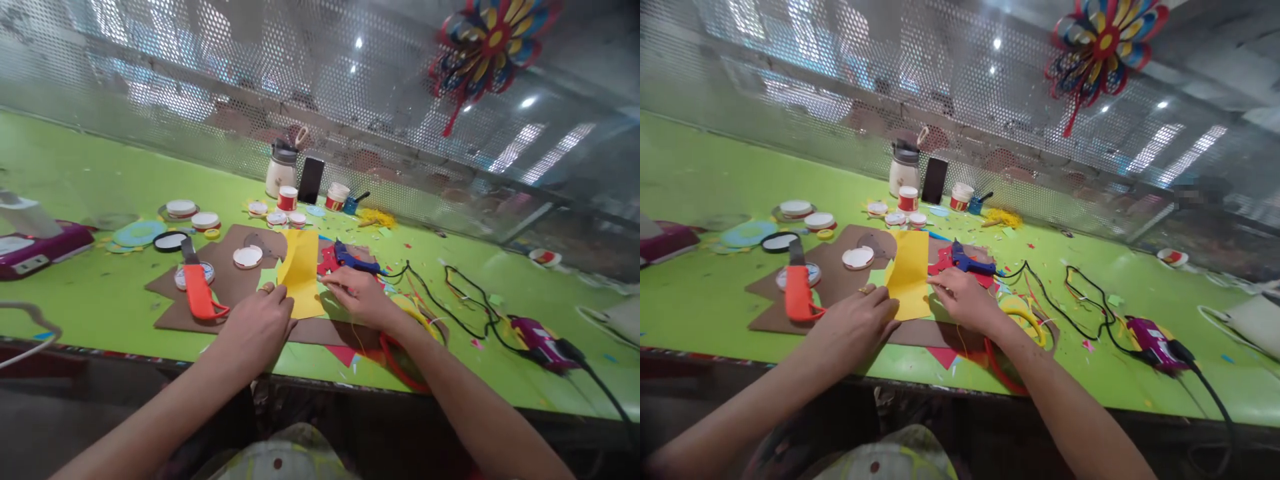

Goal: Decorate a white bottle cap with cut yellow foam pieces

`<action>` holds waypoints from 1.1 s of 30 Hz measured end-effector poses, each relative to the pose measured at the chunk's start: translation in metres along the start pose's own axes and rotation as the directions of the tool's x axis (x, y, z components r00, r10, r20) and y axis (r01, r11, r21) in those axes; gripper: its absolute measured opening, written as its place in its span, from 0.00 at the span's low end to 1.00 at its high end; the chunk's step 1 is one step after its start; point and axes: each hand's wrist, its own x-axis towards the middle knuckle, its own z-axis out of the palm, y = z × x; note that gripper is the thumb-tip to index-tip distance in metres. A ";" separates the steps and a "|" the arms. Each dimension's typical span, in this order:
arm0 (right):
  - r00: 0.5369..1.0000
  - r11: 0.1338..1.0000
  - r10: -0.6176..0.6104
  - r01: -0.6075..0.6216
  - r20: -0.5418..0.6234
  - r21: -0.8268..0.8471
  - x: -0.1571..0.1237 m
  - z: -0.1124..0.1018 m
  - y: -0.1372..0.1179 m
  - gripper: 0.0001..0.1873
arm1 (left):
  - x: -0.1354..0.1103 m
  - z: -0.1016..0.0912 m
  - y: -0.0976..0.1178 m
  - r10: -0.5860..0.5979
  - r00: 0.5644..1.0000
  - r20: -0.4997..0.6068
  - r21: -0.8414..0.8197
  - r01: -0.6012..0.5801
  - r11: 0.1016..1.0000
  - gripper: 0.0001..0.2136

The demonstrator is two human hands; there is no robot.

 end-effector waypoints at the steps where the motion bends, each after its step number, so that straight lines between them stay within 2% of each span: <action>1: 1.000 1.000 0.003 -0.003 -0.015 0.017 0.000 -0.001 0.001 0.12 | 0.001 0.000 0.000 -0.003 1.000 0.005 -0.004 0.003 1.000 0.07; 8: 0.996 0.998 0.062 -0.060 0.059 -0.032 -0.005 0.000 -0.003 0.11 | 0.006 0.002 -0.005 -0.011 1.000 0.021 -0.034 0.012 0.999 0.09; 12: 0.987 0.990 0.101 -0.087 0.128 -0.111 -0.004 0.001 -0.015 0.14 | 0.008 0.003 -0.008 0.006 1.000 0.029 -0.061 -0.004 0.998 0.08; 17: 0.980 0.981 0.141 -0.120 0.139 -0.151 -0.002 0.000 -0.025 0.17 | 0.008 0.004 -0.010 -0.017 1.000 0.023 -0.094 0.019 0.995 0.07; 24: 0.972 0.988 0.150 -0.138 0.181 -0.073 -0.006 -0.003 -0.029 0.23 | 0.010 0.007 -0.014 -0.014 1.000 0.012 -0.145 0.016 0.989 0.10; 29: 0.981 0.994 0.100 -0.107 0.165 0.036 -0.008 0.003 -0.024 0.23 | 0.014 0.006 -0.016 -0.022 0.996 0.086 -0.271 0.045 0.962 0.12; 33: 0.981 0.986 0.122 -0.136 0.149 0.093 -0.009 0.003 -0.024 0.23 | 0.019 0.004 -0.020 -0.042 0.993 0.115 -0.312 0.076 0.947 0.12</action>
